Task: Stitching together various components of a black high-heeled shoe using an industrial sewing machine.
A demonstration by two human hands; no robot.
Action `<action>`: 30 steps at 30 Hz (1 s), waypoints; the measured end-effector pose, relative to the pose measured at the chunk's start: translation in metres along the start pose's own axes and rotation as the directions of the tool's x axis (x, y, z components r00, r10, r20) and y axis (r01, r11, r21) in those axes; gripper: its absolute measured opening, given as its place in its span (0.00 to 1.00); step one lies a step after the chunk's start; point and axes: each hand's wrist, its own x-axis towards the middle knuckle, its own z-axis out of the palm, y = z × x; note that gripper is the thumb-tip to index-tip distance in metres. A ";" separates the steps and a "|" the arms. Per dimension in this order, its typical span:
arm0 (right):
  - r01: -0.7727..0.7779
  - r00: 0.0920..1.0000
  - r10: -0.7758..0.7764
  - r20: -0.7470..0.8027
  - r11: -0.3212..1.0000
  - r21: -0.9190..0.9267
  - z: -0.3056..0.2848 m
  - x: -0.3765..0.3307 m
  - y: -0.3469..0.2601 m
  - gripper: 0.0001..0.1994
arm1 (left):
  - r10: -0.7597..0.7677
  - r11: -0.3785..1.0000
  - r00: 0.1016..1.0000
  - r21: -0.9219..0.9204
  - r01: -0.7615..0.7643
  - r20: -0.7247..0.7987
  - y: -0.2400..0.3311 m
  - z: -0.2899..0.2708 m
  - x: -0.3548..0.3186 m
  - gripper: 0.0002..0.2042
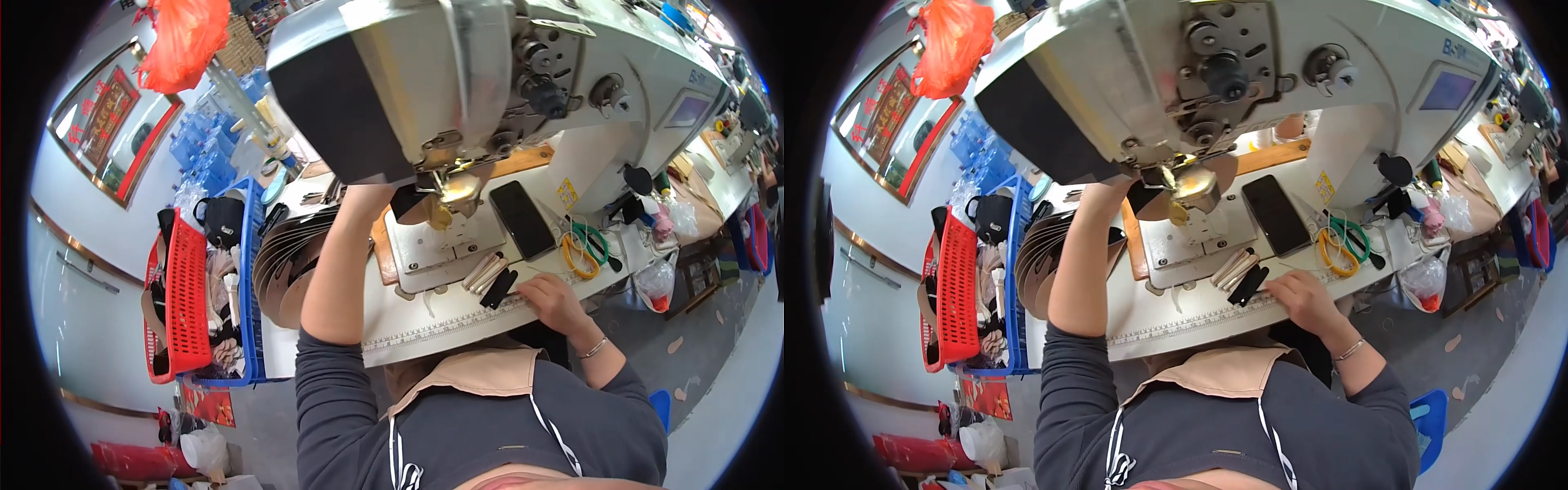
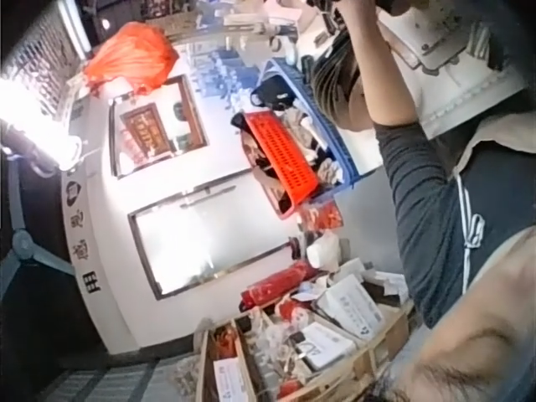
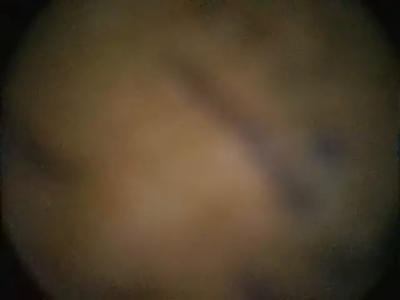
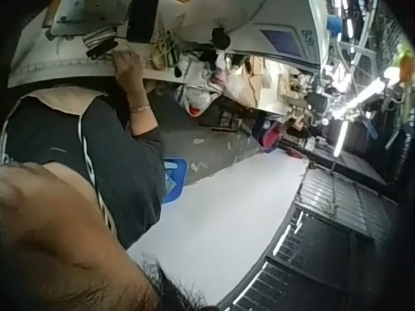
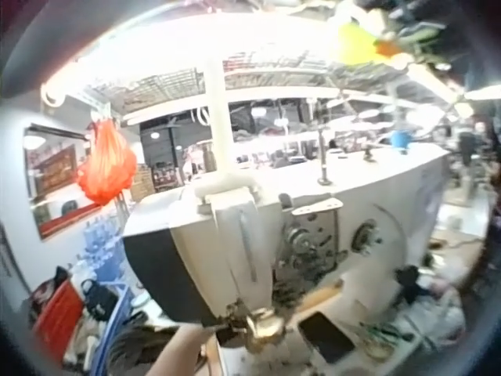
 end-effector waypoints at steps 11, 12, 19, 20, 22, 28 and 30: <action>0.001 0.978 0.061 -0.202 0.956 0.294 -0.003 0.093 -0.058 0.20 | -0.091 -0.011 0.992 -0.996 -0.084 -0.083 -0.121 -0.018 -0.119 0.08; 0.144 0.967 -0.077 -0.241 0.951 0.274 0.005 0.111 -0.070 0.21 | -0.099 -0.011 0.991 -0.996 -0.087 -0.086 -0.118 -0.015 -0.127 0.08; 0.414 0.880 -0.396 -0.263 0.910 0.015 0.037 0.168 -0.114 0.20 | -0.212 0.471 0.864 -0.822 -0.319 -0.456 -0.081 -0.014 -0.163 0.08; 0.412 0.880 -0.398 -0.259 0.911 0.001 0.038 0.167 -0.115 0.19 | -0.214 0.466 0.862 -0.824 -0.324 -0.460 -0.081 -0.015 -0.165 0.08; 0.408 0.878 -0.396 -0.270 0.913 -0.013 0.038 0.166 -0.115 0.19 | -0.173 0.559 0.822 -0.741 -0.372 -0.543 -0.074 -0.016 -0.168 0.09; 0.381 0.899 -0.374 -0.227 0.925 -0.016 0.035 0.162 -0.113 0.18 | -0.160 0.563 0.845 -0.750 -0.347 -0.511 -0.069 -0.006 -0.167 0.08; 0.380 0.902 -0.371 -0.220 0.925 -0.001 0.037 0.161 -0.110 0.19 | -0.160 0.563 0.856 -0.758 -0.331 -0.492 -0.069 -0.002 -0.167 0.07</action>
